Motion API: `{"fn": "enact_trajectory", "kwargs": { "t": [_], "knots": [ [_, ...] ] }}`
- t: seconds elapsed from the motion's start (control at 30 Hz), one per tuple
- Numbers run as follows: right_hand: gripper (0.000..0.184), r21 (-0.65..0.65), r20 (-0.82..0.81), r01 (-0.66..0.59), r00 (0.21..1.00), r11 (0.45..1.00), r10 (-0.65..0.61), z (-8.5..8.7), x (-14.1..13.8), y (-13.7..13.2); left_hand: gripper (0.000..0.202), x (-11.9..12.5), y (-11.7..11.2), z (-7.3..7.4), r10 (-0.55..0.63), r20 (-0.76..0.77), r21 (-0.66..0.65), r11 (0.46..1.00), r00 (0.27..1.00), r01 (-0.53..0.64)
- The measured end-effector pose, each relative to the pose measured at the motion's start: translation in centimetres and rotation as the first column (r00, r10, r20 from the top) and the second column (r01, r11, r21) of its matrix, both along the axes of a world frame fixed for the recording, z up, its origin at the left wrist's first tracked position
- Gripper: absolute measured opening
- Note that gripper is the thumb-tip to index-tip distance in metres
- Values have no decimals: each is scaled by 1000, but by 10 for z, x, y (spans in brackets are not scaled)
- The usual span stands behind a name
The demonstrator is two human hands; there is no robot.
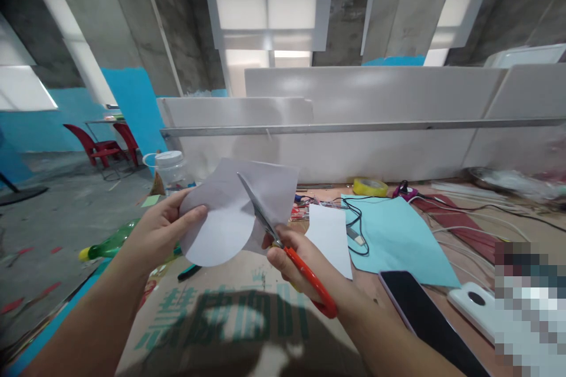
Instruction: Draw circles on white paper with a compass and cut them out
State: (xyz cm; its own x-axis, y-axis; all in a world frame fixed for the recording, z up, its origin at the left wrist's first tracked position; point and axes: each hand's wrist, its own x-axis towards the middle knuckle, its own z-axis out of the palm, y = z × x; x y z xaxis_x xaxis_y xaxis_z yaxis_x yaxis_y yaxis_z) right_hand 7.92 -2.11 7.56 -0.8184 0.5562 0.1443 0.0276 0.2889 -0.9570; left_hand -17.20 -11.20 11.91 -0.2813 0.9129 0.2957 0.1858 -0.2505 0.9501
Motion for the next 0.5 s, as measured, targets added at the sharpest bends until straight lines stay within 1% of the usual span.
{"fn": "enact_trajectory", "kwargs": {
  "t": [0.1,0.3,0.5],
  "knots": [
    [62,-5,-14,-20,1000,1000,20,-2,-1,1,55,2,-1,2,7,-12,-8,1000,1000,-7],
    [63,-16,4,4,1000,1000,-4,-3,-1,0,57,7,-4,4,58,-36,-10,998,998,-58],
    [68,-42,-18,-5,1000,999,5,-4,-2,1,60,0,1,-1,5,-31,-2,1000,1000,-5]
  ]
}}
